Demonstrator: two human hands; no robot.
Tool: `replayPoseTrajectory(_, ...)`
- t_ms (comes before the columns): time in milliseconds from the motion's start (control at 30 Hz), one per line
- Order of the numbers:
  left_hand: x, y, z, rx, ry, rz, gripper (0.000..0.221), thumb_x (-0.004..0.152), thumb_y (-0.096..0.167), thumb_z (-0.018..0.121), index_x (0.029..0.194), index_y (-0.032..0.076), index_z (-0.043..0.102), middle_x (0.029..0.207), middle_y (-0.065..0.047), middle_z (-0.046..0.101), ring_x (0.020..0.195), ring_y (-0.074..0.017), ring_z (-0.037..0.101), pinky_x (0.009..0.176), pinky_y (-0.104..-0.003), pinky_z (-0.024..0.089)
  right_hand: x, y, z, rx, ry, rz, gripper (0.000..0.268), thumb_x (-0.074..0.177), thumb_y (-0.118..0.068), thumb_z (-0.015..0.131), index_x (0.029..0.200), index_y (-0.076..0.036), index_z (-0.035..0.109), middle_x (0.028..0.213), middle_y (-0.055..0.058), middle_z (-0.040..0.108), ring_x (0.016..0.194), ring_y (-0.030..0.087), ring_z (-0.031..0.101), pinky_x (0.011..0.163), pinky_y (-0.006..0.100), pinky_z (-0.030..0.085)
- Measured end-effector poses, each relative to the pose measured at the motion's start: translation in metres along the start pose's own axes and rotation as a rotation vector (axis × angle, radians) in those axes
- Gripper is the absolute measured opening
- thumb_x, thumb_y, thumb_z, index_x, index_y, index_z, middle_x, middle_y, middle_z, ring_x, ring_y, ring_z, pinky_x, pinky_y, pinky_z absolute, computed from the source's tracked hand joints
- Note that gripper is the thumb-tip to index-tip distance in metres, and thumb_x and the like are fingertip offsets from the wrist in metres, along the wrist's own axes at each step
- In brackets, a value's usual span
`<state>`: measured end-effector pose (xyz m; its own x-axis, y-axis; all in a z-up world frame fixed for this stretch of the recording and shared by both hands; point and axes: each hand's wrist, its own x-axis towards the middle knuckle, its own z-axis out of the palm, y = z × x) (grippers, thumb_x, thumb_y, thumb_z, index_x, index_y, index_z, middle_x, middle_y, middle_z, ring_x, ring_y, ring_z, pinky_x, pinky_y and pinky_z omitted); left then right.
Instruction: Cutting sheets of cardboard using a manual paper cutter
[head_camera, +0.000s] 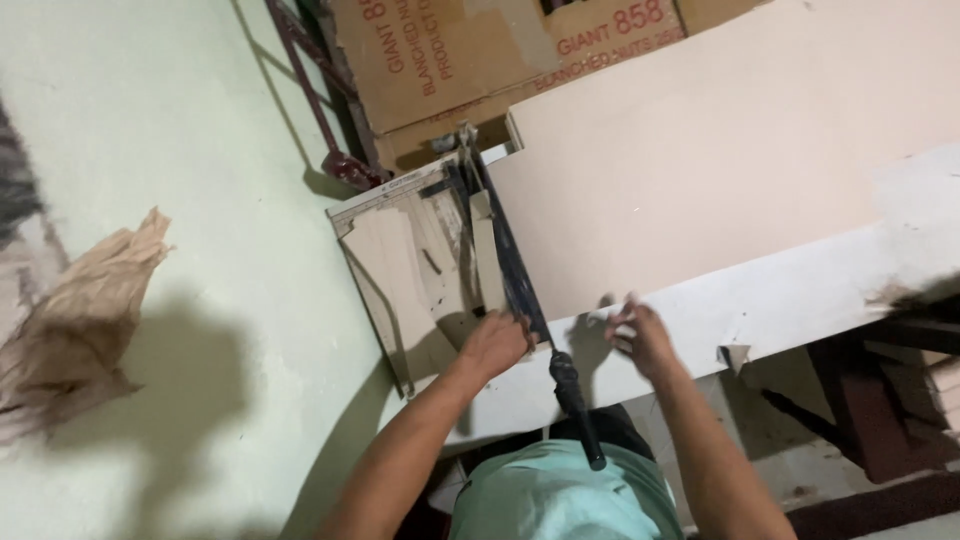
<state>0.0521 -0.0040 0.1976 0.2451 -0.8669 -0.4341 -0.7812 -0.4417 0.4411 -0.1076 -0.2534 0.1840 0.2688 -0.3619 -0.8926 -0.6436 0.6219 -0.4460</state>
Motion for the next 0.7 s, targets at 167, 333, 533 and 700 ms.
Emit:
replayPoseTrajectory(167,-0.057,-0.049,0.017,0.552,-0.426,-0.116,0.014,0.088,0.018,0.063,0.085,0.02,0.077,0.086,-0.005,0.073,0.075,-0.025,0.069,0.062,-0.046,0.05,0.025,-0.01,-0.01,0.335,-0.06,-0.198,0.044,0.104,-0.037,0.071,0.11,-0.009,0.038,0.085,0.0,0.044,0.06,0.02,0.059,0.049,0.026,0.048)
replayPoseTrajectory(333,-0.071,-0.045,-0.034,0.005,-0.052,-0.363,0.023,0.1,0.024,0.053,0.115,0.01,0.065,0.112,-0.016,0.061,0.098,-0.0337,0.062,0.077,-0.044,0.048,-0.005,0.03,-0.025,0.158,-0.02,-0.161,0.042,0.099,-0.032,0.079,0.104,0.0,0.052,0.083,0.014,0.063,0.066,0.027,0.069,0.063,0.038,0.057)
replayPoseTrajectory(533,-0.028,0.005,-0.116,-0.089,-0.003,-0.454,0.058,0.103,0.04,0.054,0.155,0.022,0.036,0.153,-0.019,0.036,0.143,-0.0392,0.032,0.109,-0.052,0.035,-0.009,0.015,0.004,-0.023,-0.057,-0.204,0.036,0.101,-0.029,0.076,0.095,0.006,0.068,0.087,0.022,0.07,0.082,0.033,0.073,0.084,0.05,0.06)
replayPoseTrajectory(700,0.031,0.005,-0.085,-0.277,-0.018,-0.618,0.107,0.087,0.054,0.073,0.165,0.02,0.007,0.167,-0.028,0.002,0.152,-0.0532,0.001,0.118,-0.072,0.005,-0.008,-0.009,0.018,-0.054,-0.076,-0.23,0.046,0.102,-0.034,0.074,0.101,0.011,0.066,0.094,0.023,0.069,0.087,0.034,0.072,0.085,0.054,0.06)
